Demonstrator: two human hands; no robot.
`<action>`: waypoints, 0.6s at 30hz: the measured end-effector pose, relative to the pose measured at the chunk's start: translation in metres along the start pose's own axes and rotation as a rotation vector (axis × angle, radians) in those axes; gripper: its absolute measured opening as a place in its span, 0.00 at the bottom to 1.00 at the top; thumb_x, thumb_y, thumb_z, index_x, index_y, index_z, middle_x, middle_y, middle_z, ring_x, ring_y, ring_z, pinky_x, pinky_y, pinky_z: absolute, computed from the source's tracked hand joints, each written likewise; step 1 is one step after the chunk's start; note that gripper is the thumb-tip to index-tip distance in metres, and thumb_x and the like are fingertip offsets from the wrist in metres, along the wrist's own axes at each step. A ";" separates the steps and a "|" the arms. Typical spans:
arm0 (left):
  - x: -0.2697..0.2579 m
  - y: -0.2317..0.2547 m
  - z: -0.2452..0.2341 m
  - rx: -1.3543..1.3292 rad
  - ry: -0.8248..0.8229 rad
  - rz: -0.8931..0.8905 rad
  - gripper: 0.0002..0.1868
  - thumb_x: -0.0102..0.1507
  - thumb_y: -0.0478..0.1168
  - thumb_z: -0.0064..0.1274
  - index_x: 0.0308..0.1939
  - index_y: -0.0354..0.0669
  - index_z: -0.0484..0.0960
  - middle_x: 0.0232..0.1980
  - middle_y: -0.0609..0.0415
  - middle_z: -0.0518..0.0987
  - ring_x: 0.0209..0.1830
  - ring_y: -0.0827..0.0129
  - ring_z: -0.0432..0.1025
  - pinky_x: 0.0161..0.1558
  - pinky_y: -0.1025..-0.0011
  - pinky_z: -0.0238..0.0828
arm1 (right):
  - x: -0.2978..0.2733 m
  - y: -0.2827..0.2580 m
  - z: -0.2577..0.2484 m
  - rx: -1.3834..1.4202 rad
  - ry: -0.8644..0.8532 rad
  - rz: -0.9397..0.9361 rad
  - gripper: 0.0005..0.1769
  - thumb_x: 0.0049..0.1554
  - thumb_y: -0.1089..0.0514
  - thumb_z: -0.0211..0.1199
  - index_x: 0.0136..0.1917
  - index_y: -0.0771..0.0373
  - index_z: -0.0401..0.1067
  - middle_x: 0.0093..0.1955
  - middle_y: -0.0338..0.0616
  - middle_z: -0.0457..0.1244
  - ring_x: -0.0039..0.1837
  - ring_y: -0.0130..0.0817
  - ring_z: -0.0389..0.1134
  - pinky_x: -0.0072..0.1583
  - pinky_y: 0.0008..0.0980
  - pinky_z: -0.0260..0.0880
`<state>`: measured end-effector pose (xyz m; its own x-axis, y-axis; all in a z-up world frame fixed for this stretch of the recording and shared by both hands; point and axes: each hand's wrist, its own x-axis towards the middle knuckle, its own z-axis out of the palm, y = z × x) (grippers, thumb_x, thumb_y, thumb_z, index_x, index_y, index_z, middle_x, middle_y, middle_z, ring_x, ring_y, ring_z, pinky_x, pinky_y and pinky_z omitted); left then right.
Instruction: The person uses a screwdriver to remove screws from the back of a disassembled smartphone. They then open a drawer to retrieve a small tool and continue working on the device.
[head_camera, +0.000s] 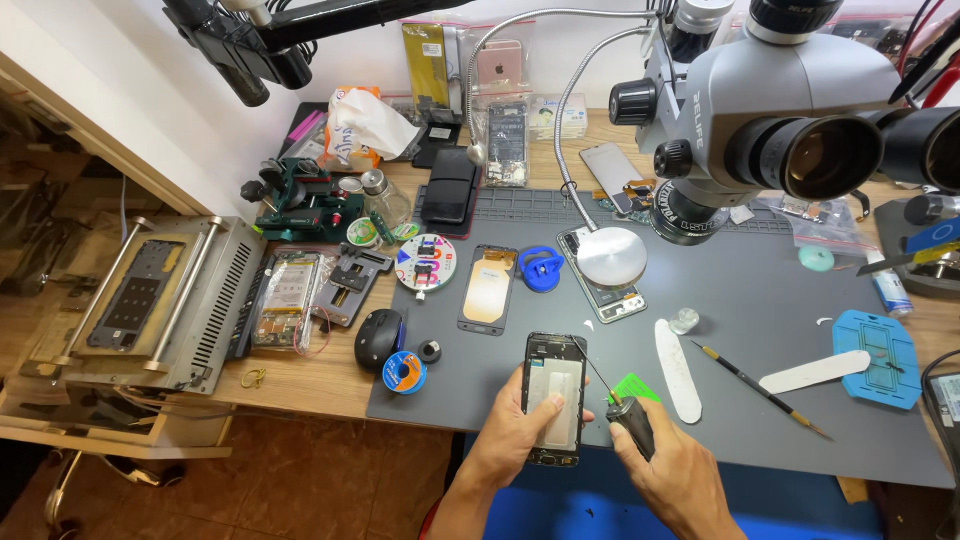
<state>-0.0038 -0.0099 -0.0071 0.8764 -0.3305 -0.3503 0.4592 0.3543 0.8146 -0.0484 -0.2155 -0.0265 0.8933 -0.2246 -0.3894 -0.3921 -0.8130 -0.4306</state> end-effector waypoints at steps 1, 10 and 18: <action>0.000 -0.001 0.001 0.000 0.000 -0.001 0.17 0.70 0.36 0.50 0.63 0.42 0.74 0.60 0.46 0.85 0.44 0.57 0.85 0.30 0.67 0.82 | 0.000 0.001 0.001 0.000 0.000 0.001 0.29 0.57 0.31 0.51 0.69 0.35 0.65 0.53 0.37 0.73 0.56 0.51 0.71 0.58 0.43 0.71; 0.005 -0.016 -0.002 -0.027 0.026 0.021 0.16 0.69 0.35 0.51 0.62 0.41 0.74 0.57 0.45 0.85 0.43 0.55 0.85 0.34 0.64 0.83 | 0.000 0.001 0.003 -0.014 0.014 0.031 0.31 0.57 0.30 0.50 0.71 0.34 0.63 0.58 0.34 0.73 0.58 0.52 0.71 0.59 0.45 0.71; 0.008 -0.018 0.003 -0.052 0.025 0.020 0.17 0.69 0.35 0.51 0.62 0.39 0.74 0.57 0.44 0.85 0.43 0.56 0.85 0.34 0.62 0.84 | 0.002 0.005 0.013 -0.046 0.066 -0.004 0.30 0.57 0.28 0.49 0.69 0.36 0.64 0.57 0.34 0.72 0.56 0.56 0.72 0.56 0.50 0.72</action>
<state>-0.0056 -0.0220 -0.0234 0.8885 -0.3010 -0.3463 0.4480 0.4060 0.7965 -0.0513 -0.2131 -0.0406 0.9079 -0.2548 -0.3328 -0.3792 -0.8375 -0.3935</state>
